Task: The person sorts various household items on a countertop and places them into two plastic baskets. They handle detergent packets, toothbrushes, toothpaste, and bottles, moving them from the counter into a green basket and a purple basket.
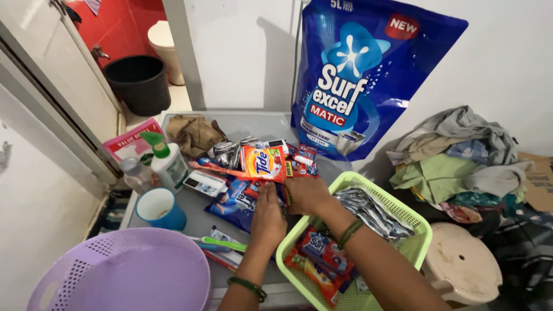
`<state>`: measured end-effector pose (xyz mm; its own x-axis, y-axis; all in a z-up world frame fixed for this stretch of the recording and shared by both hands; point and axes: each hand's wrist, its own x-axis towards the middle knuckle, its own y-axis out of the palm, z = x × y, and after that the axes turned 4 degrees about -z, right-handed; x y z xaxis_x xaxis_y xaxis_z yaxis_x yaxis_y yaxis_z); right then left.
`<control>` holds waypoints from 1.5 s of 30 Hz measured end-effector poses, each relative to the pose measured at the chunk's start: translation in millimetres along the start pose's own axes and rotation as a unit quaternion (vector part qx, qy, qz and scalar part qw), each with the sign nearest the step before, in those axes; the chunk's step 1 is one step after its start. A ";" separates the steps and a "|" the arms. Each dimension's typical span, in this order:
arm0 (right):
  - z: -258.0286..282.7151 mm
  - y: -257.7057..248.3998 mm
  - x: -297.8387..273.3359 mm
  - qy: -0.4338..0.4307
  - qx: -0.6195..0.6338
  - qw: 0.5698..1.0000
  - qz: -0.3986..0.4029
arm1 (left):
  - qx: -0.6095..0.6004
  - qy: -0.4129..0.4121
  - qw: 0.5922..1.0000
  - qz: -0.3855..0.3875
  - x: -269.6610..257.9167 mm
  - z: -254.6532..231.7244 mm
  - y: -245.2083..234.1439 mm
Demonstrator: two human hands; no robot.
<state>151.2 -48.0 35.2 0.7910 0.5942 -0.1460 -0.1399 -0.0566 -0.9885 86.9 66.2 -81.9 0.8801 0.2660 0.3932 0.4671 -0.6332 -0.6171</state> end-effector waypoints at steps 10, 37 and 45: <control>14.6 -37.2 -32.9 0.009 0.255 0.953 -0.165 | -0.245 -0.105 0.962 -0.059 -0.4 -36.3 -54.0; -64.9 -33.6 -169.5 0.118 0.204 0.963 -0.129 | 0.158 0.127 0.945 0.257 -59.1 -133.7 -50.9; -66.1 -26.3 -178.6 0.163 0.170 0.970 -0.062 | 0.176 0.232 0.921 0.260 -57.0 -106.8 -35.0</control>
<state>53.1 -205.6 84.8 0.9525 0.2921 -0.0867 -0.1774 0.3003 -0.9372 11.3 -4.4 -10.0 0.9002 -0.3964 0.1805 0.0635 -0.2906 -0.9547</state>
